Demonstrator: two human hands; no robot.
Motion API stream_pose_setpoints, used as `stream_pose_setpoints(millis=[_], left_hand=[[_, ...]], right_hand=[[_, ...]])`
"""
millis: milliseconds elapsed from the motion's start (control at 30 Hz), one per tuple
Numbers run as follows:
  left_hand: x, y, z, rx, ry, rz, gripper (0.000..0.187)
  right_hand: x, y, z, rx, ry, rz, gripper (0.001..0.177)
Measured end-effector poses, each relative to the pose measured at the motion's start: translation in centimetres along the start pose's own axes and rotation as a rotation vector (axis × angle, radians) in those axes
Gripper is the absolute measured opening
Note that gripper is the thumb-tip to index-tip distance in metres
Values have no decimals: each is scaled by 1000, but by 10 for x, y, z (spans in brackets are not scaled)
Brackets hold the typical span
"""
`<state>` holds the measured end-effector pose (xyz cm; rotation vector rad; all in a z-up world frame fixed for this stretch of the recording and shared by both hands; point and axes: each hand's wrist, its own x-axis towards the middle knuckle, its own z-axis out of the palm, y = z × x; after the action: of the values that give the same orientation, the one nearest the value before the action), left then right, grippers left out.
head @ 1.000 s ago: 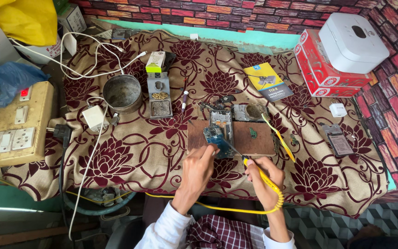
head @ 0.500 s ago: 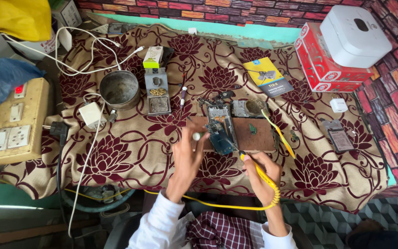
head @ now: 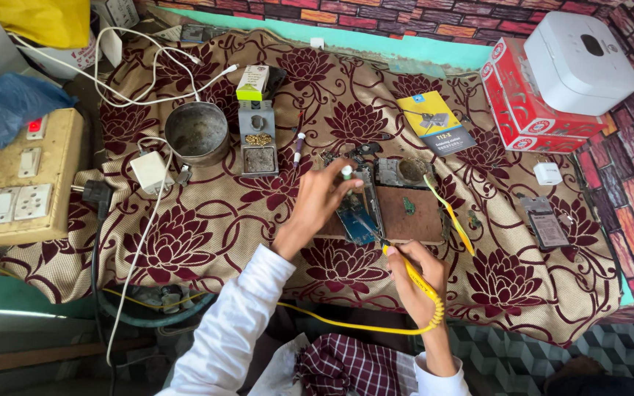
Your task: The person uses a soldering iron to work on a disassembled mobile phone circuit board. They hold the board with one hand and apply the soldering iron to various points on the circuitry while seated at a cluttered workbench.
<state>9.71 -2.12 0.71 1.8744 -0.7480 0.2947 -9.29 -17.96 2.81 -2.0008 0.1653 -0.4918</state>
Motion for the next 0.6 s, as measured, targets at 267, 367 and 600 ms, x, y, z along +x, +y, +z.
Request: stream_pose_setpoints(millis=[267,367,600], left_hand=[[9,8,-1,-22,38,103,31],[10,11,-3,0,-2,78,30],[14,12,0,-44,-55,167,27]], right_hand=[[-3,-17,5,-37,-3,-61,12],[-2,-23,6,-63,1,-82,12],[-2,-30,9,-120,10,-96,12]])
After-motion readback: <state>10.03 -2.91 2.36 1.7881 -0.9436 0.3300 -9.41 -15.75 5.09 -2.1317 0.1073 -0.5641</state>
